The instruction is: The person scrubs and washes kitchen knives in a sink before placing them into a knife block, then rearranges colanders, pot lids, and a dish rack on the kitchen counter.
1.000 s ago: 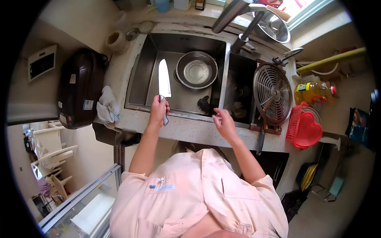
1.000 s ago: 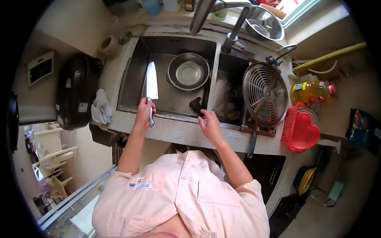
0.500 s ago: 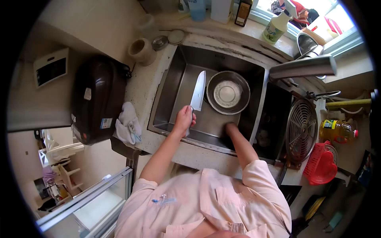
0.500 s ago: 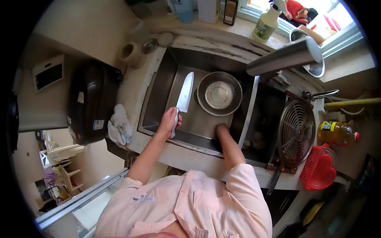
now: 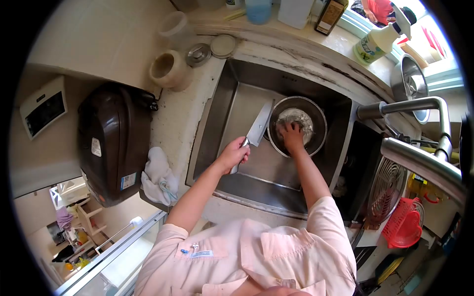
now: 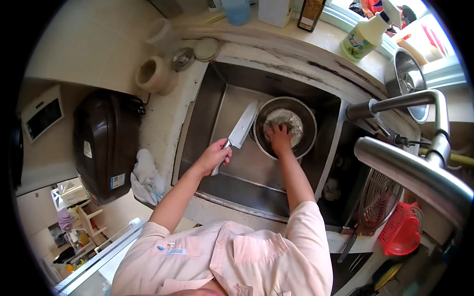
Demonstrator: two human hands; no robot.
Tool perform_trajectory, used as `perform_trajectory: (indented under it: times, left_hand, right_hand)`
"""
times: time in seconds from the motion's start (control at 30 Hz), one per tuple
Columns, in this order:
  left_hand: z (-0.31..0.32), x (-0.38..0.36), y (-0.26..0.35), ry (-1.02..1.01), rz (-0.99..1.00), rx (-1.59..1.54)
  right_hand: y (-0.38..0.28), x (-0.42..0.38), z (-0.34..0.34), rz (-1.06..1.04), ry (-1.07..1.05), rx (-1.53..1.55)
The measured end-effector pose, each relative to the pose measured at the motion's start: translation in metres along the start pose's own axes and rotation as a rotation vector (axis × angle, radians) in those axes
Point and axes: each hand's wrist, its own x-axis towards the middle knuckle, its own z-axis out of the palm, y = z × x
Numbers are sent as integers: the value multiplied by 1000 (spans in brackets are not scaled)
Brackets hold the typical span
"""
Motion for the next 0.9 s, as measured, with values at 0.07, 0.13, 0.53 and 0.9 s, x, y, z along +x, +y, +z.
perform_trajectory:
  times: [0.07,0.13,0.53,0.9]
  left_hand:
    - [0,2,3,-23,-6,-16]
    - [1,6,3,-37,-23,-7]
    - [18,7,10,-135,48,182]
    - [-10,-28,5,-140,-26,90]
  right_hand:
    - [21,5,0,97,125,303]
    - [21,16,-4,442,410,609]
    - [-77,-36,-142,-50,502,963]
    - [41,29,-15,319,609,442]
